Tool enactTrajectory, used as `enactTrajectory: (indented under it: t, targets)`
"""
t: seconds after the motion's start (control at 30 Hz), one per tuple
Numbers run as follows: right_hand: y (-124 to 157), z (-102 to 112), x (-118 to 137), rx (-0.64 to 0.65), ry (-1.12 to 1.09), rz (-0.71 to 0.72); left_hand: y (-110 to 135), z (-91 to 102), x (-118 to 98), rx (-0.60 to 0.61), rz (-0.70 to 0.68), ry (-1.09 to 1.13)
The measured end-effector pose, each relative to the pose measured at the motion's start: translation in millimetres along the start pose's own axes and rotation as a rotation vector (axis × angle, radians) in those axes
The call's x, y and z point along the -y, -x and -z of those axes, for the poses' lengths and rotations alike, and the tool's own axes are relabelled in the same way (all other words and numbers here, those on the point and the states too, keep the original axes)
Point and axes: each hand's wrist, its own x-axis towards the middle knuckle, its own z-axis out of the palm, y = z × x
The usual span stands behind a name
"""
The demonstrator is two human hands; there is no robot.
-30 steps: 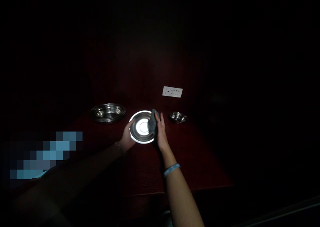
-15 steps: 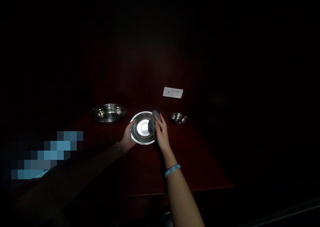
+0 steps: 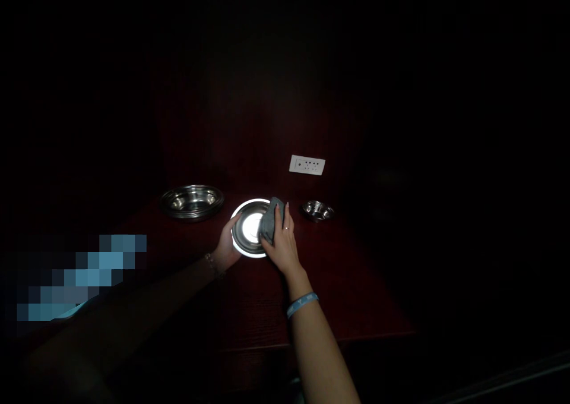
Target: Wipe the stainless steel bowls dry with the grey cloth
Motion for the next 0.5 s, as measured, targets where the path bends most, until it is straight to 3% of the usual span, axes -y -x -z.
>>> enactTrajectory:
  t: [0.17, 0.3, 0.4, 0.5]
  targets:
    - [0, -2, -3, -0.032, -0.021, -0.006, 0, 0.1, 1, -0.002, -0.014, 0.014]
    - [-7, -1, -3, -0.171, -0.209, -0.087, -3, 3.1, 2, -0.017, -0.016, 0.03]
    - [-14, 0, -8, -0.374, -0.505, -0.266, -4, 6.1, 2, -0.036, -0.016, 0.047]
    - [-18, 3, -23, -0.53, -0.841, -0.557, -5, 9.2, 0, -0.05, -0.014, 0.049]
